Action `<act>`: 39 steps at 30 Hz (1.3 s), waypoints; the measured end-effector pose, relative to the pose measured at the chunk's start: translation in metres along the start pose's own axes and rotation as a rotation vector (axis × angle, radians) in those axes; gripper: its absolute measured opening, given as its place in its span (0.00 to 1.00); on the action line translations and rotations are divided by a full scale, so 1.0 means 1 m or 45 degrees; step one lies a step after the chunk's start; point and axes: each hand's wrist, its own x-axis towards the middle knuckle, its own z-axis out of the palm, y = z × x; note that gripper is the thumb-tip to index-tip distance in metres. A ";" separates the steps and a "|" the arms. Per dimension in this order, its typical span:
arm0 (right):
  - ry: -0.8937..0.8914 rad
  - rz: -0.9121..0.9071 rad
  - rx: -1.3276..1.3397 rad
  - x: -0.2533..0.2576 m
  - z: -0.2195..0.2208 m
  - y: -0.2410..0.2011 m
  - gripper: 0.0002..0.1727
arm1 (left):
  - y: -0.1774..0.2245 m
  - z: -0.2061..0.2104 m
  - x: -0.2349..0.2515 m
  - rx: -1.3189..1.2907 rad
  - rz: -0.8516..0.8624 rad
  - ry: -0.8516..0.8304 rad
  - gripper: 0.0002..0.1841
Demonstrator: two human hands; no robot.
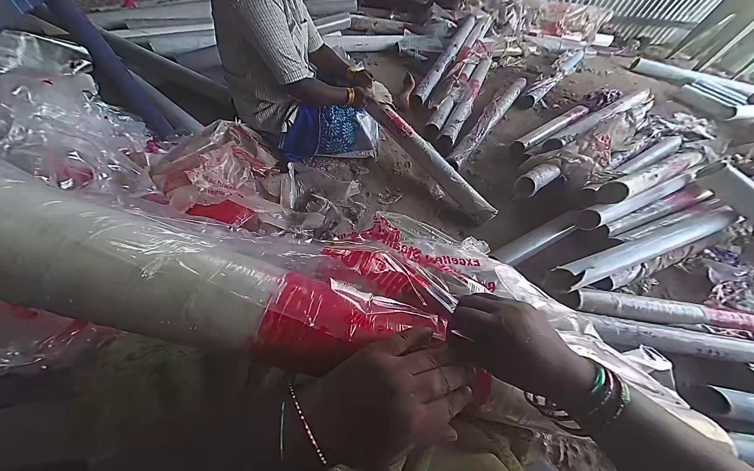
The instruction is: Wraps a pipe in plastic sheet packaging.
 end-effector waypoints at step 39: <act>-0.221 -0.074 0.145 0.143 0.009 -0.045 0.24 | 0.007 0.002 -0.034 -0.254 -0.046 0.248 0.17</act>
